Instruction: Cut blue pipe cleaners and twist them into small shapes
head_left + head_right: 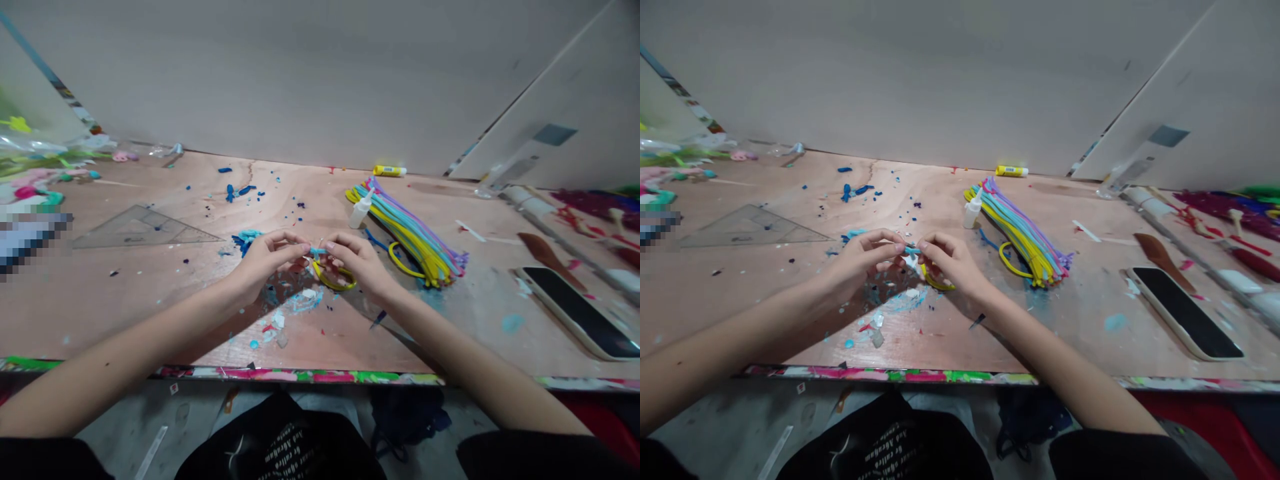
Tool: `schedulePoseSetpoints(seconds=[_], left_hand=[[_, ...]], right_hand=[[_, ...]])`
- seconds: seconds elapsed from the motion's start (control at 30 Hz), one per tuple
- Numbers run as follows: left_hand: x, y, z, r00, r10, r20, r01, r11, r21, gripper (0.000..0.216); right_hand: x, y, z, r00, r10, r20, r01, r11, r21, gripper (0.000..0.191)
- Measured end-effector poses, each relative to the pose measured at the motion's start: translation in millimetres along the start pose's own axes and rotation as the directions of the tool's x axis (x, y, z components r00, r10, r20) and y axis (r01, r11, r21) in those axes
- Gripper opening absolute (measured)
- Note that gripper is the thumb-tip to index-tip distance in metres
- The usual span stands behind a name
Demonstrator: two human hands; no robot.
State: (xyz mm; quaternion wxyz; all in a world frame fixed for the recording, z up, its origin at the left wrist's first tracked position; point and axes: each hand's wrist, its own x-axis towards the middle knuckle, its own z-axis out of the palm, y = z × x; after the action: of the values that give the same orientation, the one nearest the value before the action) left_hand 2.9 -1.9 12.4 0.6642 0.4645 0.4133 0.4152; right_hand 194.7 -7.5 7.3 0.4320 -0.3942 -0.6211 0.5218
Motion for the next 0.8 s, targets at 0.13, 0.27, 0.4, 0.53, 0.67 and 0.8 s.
schedulePoseSetpoints(seconds=[0.13, 0.27, 0.4, 0.53, 0.67, 0.8], left_hand=[[1.3, -2.8, -0.3, 0.999, 0.036, 0.006, -0.036, 0.999, -0.024, 0.022], [0.5, -2.9, 0.8, 0.999, 0.047, 0.007, -0.046, 0.999, -0.003, 0.022], [-1.1, -0.6, 2.7, 0.996, 0.082, 0.023, -0.084, 0.993, 0.082, 0.018], [-2.4, -1.2, 3.9, 0.994, 0.105, 0.026, -0.107, 0.981, 0.159, 0.018], [-3.2, -4.3, 4.7, 0.988, 0.15, 0.031, -0.153, 0.971, 0.185, 0.02], [-2.4, -7.5, 4.1, 0.982, 0.184, 0.041, -0.188, 0.966, 0.176, 0.022]], right_hand=[[1.0, 1.3, 0.1, 0.998, -0.035, 0.057, 0.034, 0.999, 0.011, 0.033], [-0.2, 4.0, 2.3, 0.994, -0.108, 0.016, 0.109, 0.99, -0.087, 0.028], [-2.8, 4.6, 2.8, 0.971, -0.238, -0.022, 0.223, 0.935, -0.276, 0.011], [-6.6, 0.6, 3.0, 0.907, -0.42, 0.025, 0.368, 0.764, -0.53, 0.006], [-7.8, -3.4, 3.4, 0.9, -0.434, 0.047, 0.384, 0.737, -0.556, 0.007], [-6.2, -3.8, 2.0, 0.939, -0.334, 0.08, 0.333, 0.83, -0.446, 0.01]])
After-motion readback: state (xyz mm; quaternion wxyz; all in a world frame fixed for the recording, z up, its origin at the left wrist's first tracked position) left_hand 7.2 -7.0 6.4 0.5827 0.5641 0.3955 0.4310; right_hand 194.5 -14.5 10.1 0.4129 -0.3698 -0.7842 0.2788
